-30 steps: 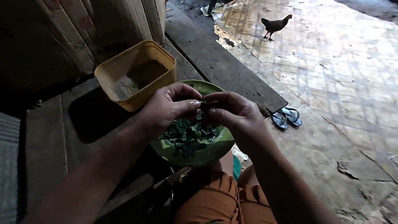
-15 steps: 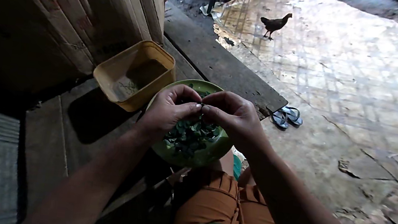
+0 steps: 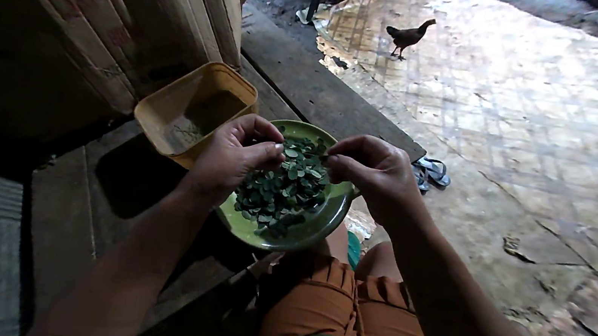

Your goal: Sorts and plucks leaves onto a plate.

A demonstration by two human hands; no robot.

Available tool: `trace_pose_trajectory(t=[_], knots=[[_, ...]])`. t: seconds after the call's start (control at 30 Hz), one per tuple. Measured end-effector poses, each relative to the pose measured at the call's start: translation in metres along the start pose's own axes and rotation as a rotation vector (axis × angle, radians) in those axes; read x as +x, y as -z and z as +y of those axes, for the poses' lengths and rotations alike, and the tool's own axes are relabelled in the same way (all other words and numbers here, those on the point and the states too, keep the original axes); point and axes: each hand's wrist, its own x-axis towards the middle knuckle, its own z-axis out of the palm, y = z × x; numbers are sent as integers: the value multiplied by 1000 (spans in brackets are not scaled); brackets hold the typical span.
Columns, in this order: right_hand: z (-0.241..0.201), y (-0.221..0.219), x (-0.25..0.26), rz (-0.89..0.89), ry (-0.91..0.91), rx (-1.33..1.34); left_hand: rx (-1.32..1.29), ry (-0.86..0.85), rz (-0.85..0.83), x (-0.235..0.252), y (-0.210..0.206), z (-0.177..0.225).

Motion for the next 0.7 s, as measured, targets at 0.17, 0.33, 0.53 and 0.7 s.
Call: trace_pose_trajectory(t=[0.17, 0.33, 0.53, 0.7], knots=[[-1, 2, 1, -2, 10, -46, 286, -96, -35, 0, 2, 0], [2, -3, 5, -39, 37, -155, 480, -229, -121, -3, -3, -5], [0, -13, 6, -95, 55, -166, 656, -383, -38, -4, -9, -18], [-4, -17, 6, -100, 65, -200, 671, -416, -38, -3, -8, -19]])
